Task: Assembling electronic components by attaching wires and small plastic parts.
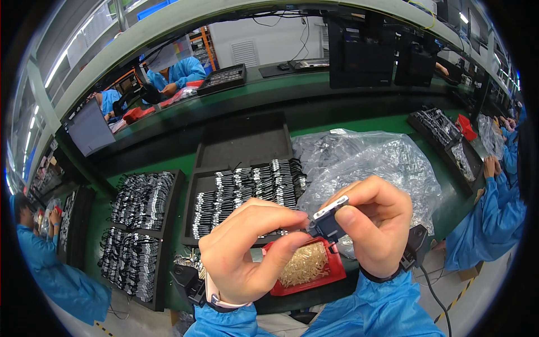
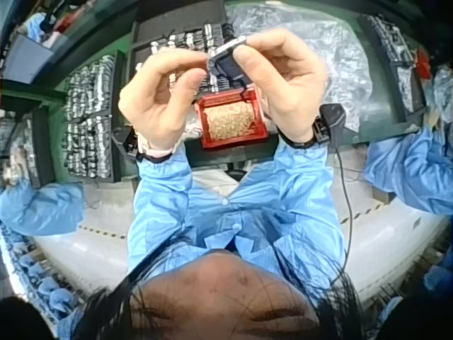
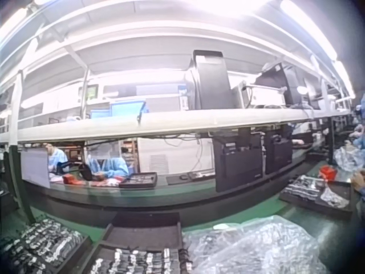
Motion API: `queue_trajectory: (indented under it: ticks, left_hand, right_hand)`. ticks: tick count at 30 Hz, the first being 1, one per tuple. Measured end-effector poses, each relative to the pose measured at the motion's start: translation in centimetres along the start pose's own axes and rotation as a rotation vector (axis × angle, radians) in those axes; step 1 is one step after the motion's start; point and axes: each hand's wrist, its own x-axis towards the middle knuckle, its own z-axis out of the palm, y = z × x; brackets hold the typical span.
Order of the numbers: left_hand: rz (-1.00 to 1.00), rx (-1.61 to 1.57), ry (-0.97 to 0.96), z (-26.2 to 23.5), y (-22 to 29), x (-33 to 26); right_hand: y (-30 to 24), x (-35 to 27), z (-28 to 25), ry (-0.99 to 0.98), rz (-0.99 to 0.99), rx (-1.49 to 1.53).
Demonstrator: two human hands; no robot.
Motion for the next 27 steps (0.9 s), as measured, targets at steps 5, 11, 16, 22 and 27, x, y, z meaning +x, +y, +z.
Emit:
queue_trajectory:
  ticks: [5, 11, 16, 22, 27]
  left_hand:
    - [-0.123, 0.076, -0.091, 0.3, 0.5, 0.1]
    - [-0.202, 0.009, 0.057, 0.8, 0.0, -0.3]
    - [-0.137, 0.052, 0.054, 0.5, 0.5, 0.6]
    - [0.663, 0.637, -0.077, -1.1, -0.3, 1.1]
    - [0.668, 0.716, -0.266, -2.6, 0.4, 0.8]
  right_hand:
    - [1.3, 1.0, -0.4, -0.102, -0.259, -0.083]
    - [1.5, 1.1, -0.3, -0.088, -0.182, -0.095]
    - [0.7, 1.2, -0.3, -0.021, 0.049, -0.037]
    - [0.7, 1.3, -0.5, -0.105, 0.300, 0.119]
    - [1.1, 1.4, -0.6, -0.228, 0.356, 0.010]
